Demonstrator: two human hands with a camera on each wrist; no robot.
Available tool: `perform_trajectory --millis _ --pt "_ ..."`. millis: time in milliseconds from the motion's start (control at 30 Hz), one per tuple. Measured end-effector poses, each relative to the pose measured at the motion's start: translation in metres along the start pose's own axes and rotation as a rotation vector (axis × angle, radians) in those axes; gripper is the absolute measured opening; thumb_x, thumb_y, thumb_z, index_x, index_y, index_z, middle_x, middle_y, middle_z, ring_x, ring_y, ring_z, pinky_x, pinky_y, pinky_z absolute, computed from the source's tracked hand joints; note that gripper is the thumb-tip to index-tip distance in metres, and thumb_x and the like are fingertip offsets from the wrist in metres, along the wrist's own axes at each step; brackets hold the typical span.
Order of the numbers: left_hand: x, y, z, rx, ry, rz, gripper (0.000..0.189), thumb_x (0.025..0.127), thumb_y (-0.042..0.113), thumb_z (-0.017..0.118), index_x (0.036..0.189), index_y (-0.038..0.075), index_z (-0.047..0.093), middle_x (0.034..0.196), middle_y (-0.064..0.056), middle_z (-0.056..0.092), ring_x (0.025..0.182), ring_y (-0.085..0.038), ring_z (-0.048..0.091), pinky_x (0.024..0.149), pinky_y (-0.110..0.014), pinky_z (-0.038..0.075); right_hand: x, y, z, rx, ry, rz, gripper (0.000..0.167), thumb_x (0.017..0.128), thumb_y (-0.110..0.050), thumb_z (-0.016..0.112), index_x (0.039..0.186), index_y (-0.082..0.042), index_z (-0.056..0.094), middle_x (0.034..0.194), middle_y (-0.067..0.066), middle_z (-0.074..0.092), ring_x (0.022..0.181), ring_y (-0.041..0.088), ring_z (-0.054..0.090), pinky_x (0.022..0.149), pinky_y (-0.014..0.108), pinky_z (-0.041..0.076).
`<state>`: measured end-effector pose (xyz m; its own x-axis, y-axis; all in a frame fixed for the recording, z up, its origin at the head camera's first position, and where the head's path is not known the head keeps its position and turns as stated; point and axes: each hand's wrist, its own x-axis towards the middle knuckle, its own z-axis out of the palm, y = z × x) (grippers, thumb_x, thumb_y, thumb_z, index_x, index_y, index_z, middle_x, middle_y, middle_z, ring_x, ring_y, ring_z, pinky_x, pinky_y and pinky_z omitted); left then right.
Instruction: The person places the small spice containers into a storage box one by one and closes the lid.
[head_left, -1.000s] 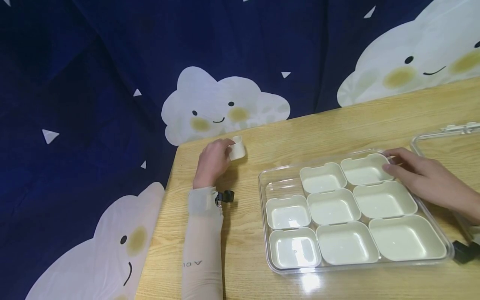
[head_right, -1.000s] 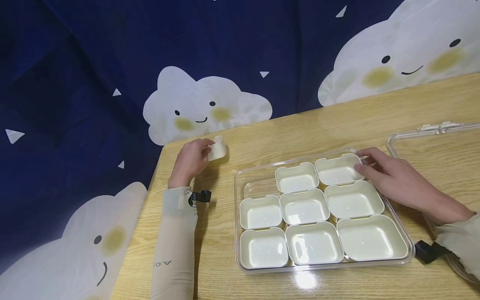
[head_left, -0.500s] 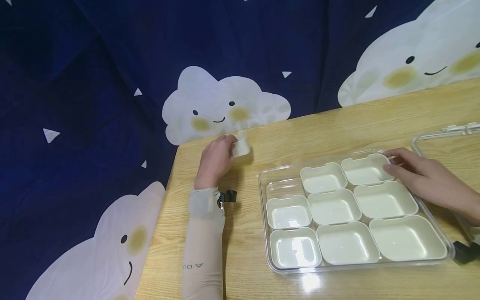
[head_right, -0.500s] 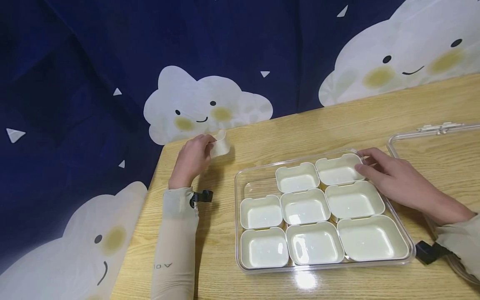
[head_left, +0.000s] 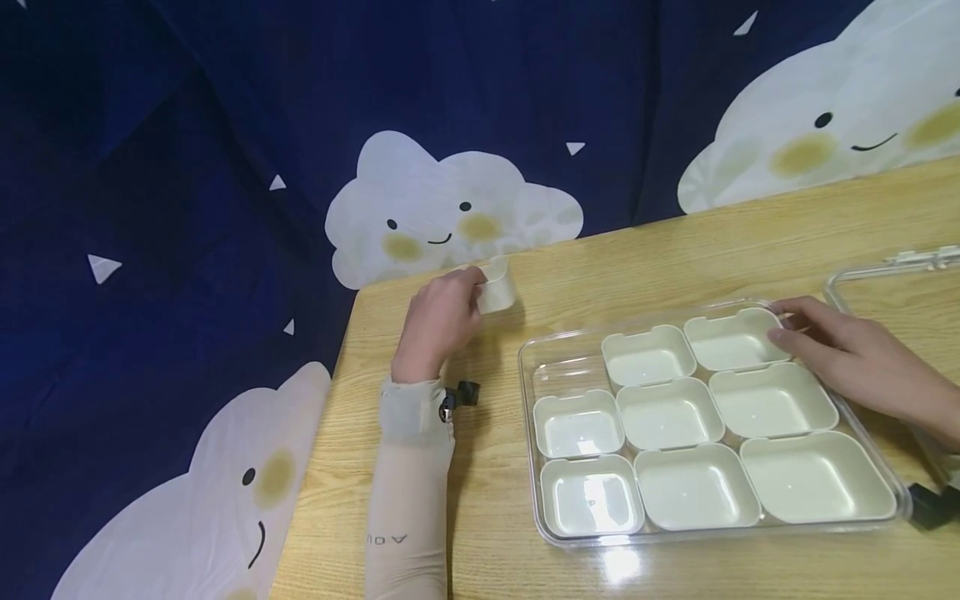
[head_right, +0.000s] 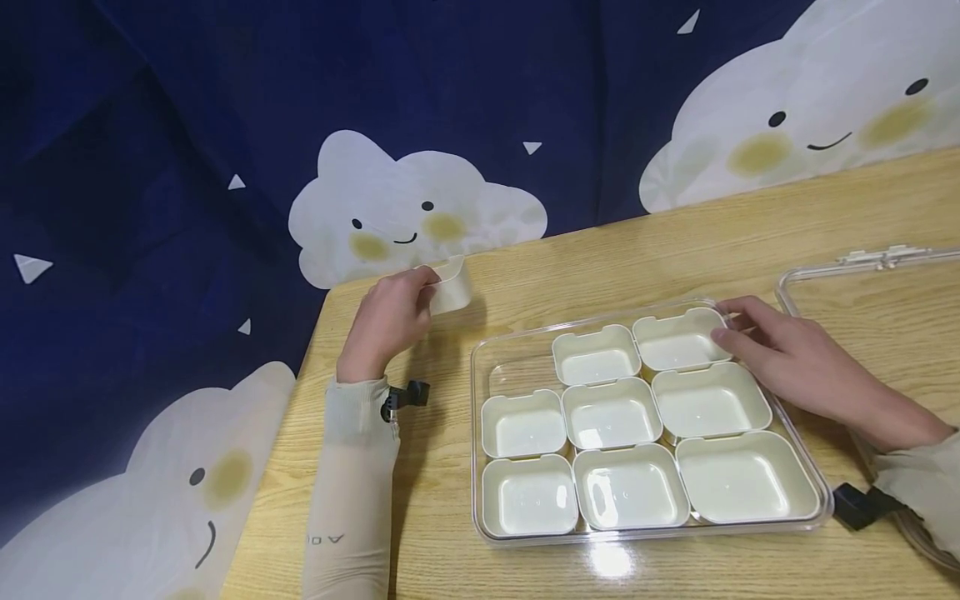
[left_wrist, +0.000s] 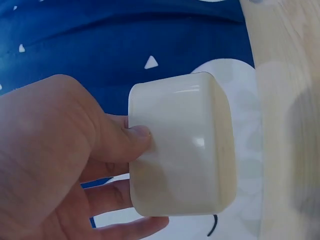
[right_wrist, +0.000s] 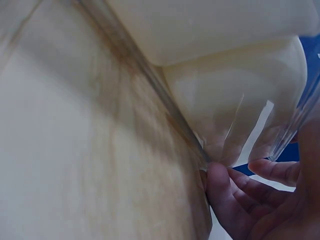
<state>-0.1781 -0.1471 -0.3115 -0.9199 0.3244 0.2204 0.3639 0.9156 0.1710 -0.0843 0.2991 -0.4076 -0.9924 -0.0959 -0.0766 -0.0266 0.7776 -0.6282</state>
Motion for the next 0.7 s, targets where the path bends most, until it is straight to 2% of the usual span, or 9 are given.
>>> perform_trajectory --millis 233,467,633,700 --pt "-0.004 0.011 -0.008 0.032 0.007 0.054 0.019 0.102 0.009 0.057 0.112 0.012 0.073 0.094 -0.004 0.074 0.077 -0.023 0.066 0.073 -0.045 0.057 0.000 0.000 0.000 -0.002 0.008 -0.007 0.054 0.108 -0.046 0.047 0.150 -0.012 0.046 0.133 0.028 0.062 0.119 0.047 0.057 0.082 0.025 0.035" --pt "-0.007 0.021 -0.015 0.054 -0.001 0.101 0.018 0.101 0.007 0.058 0.111 0.010 0.073 0.089 -0.003 0.072 0.073 -0.021 0.063 0.072 -0.044 0.058 0.000 -0.001 0.000 0.001 -0.002 -0.002 0.056 0.108 -0.046 0.046 0.151 -0.011 0.045 0.134 0.029 0.061 0.120 0.048 0.057 0.085 0.033 0.037" --pt "-0.010 0.026 -0.018 0.054 -0.005 0.130 0.018 0.103 0.011 0.058 0.114 0.011 0.073 0.089 -0.003 0.073 0.074 -0.020 0.065 0.075 -0.043 0.059 -0.001 -0.002 0.000 0.005 -0.007 0.006 0.056 0.108 -0.047 0.045 0.152 -0.012 0.044 0.134 0.029 0.061 0.120 0.046 0.056 0.085 0.033 0.037" --pt "-0.012 0.028 -0.019 0.054 -0.012 0.141 0.019 0.103 0.010 0.059 0.115 0.012 0.073 0.091 -0.003 0.074 0.075 -0.020 0.066 0.076 -0.041 0.059 -0.001 -0.002 0.000 0.002 -0.002 0.005 0.056 0.108 -0.047 0.046 0.151 -0.012 0.046 0.134 0.028 0.062 0.118 0.040 0.059 0.083 0.028 0.036"
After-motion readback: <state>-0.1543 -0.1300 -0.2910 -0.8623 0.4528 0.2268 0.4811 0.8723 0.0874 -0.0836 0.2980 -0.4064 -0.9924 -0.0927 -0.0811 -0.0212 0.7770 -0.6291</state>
